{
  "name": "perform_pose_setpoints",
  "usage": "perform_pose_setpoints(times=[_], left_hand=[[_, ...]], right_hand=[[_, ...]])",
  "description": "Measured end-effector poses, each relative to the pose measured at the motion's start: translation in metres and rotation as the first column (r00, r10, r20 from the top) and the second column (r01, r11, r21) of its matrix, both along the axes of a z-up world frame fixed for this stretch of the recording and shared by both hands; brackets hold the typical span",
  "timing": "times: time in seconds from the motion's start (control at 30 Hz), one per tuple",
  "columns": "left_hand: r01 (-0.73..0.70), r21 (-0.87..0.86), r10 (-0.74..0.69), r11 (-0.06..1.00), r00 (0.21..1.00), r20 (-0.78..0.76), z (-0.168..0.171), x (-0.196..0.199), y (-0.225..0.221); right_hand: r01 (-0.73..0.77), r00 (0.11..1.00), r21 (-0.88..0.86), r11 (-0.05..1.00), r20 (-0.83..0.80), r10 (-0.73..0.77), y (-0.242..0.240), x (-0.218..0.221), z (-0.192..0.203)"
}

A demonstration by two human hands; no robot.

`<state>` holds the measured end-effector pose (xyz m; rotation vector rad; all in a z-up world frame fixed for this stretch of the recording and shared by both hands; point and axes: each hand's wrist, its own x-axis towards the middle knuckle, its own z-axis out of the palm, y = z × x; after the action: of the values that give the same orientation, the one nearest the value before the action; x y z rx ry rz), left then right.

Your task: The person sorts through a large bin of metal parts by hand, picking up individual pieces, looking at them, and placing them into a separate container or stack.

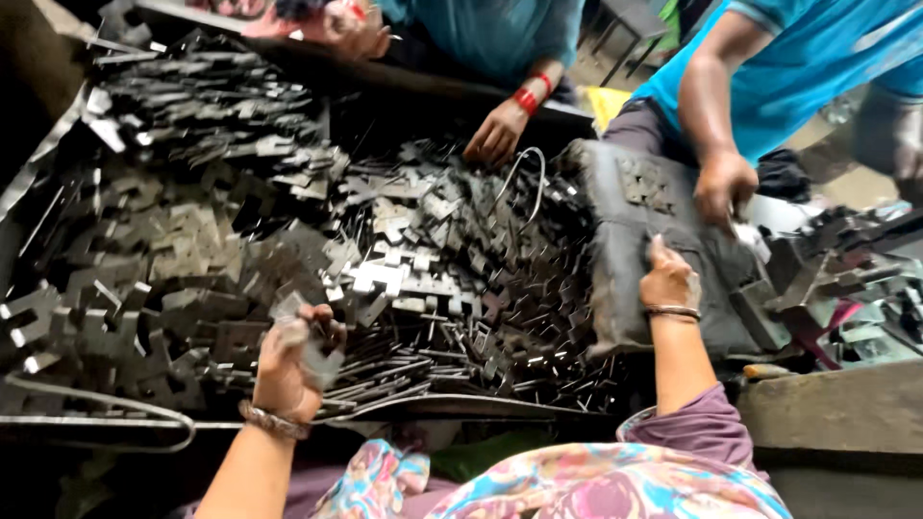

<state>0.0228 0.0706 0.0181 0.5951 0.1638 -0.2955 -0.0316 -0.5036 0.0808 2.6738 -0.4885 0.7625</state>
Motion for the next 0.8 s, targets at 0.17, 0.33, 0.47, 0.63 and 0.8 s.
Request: perform_pose_setpoints(times=[0.17, 0.33, 0.47, 0.63, 0.8], left_hand=[[-0.084, 0.995, -0.570, 0.052, 0.816, 0.099, -0.003, -0.009, -0.017], [-0.458, 0.797, -0.806, -0.393, 0.589, -0.059, -0.013, -0.036, -0.043], [-0.510, 0.734, -0.798, -0.448, 0.598, -0.073, -0.022, -0.029, -0.045], [-0.475, 0.763, -0.816, -0.438, 0.566, -0.116, -0.011, -0.026, -0.046], [-0.507, 0.729, -0.858, -0.459, 0.467, -0.215, 0.002, -0.026, -0.044]], right_hand=[[-0.281, 0.945, 0.228, 0.932, -0.102, 0.309, 0.091, -0.005, 0.004], [-0.269, 0.550, 0.740, 0.616, -0.407, 0.729, 0.207, -0.015, -0.036], [-0.228, 0.593, 0.630, 0.742, -0.514, 0.619, 0.219, -0.019, -0.048], [-0.278, 0.576, 0.722, 0.633, -0.402, 0.712, 0.195, -0.017, -0.061], [-0.026, 0.848, 0.984, 0.176, -0.072, 0.526, 0.154, -0.022, -0.049]])
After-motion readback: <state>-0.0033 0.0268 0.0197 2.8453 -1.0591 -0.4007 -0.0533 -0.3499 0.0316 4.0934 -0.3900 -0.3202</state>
